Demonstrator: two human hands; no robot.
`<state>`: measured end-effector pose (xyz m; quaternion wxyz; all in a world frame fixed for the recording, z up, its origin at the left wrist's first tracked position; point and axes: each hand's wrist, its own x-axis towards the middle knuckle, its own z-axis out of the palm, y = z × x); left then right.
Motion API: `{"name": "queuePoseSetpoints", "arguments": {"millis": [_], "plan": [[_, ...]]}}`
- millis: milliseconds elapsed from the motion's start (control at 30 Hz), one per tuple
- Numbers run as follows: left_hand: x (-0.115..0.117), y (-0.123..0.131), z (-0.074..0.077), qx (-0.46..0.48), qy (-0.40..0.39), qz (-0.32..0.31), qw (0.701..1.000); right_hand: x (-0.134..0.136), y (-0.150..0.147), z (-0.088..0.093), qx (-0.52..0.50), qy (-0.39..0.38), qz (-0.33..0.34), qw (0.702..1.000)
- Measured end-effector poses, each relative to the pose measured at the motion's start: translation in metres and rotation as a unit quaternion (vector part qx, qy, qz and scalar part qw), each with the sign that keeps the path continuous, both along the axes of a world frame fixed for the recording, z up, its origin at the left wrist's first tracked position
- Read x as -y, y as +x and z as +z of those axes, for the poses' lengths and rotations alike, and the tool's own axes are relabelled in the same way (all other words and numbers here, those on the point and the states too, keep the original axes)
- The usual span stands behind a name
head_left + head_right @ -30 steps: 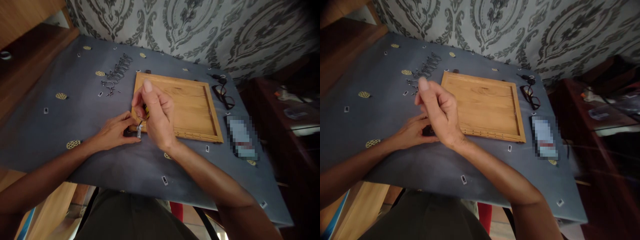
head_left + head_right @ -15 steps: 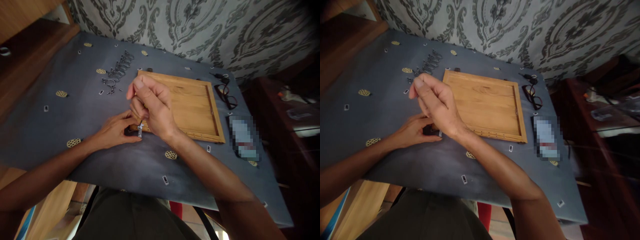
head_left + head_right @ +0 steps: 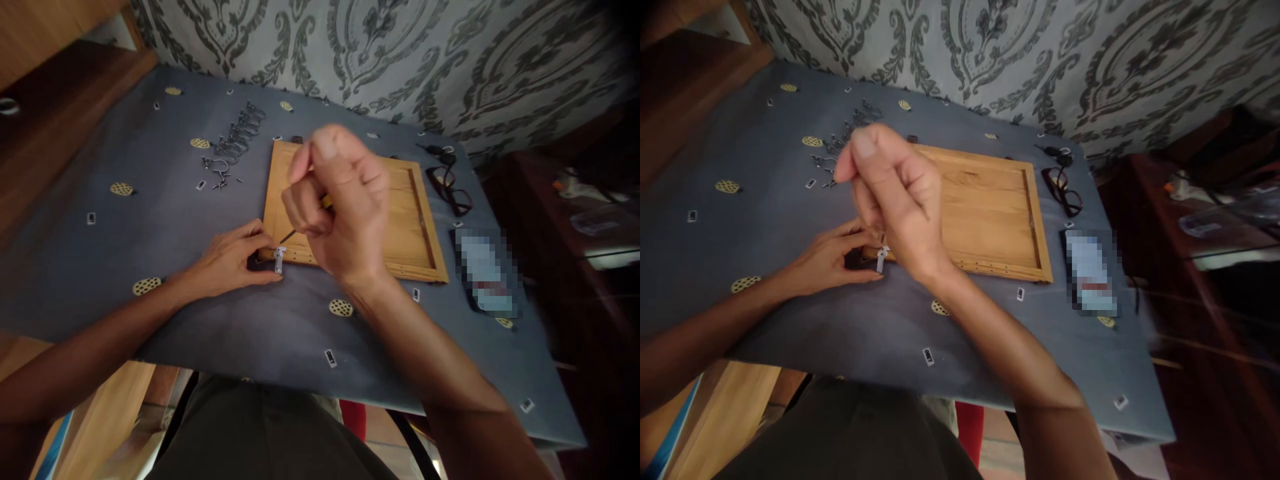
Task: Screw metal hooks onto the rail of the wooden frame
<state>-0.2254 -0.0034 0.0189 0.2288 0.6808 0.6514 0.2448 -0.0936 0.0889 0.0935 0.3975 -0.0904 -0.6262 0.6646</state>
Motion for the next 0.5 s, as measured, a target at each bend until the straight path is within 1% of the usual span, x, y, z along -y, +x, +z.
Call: {"name": "queuePoseSetpoints", "arguments": {"millis": [33, 133, 233, 367, 500], "plan": [[0.0, 0.0, 0.0, -0.001, -0.001, 0.001, 1.0, -0.001, 0.002, 0.003, -0.002, 0.001, -0.017, 1.0], [-0.001, 0.0, 0.0, -0.004, -0.003, 0.001, 1.0, -0.004, 0.006, 0.008, 0.004, 0.007, -0.032, 0.999], [-0.001, 0.0, 0.0, -0.006, -0.002, 0.0, 1.0, -0.007, 0.004, 0.003, 0.007, 0.008, -0.027, 1.0], [0.0, 0.0, -0.002, -0.007, 0.004, -0.001, 1.0, -0.006, 0.0, -0.007, 0.035, 0.01, -0.02, 0.999], [0.0, -0.002, -0.005, -0.005, 0.01, -0.005, 1.0, -0.003, -0.003, -0.011, 0.051, 0.003, -0.027, 0.998]]}}
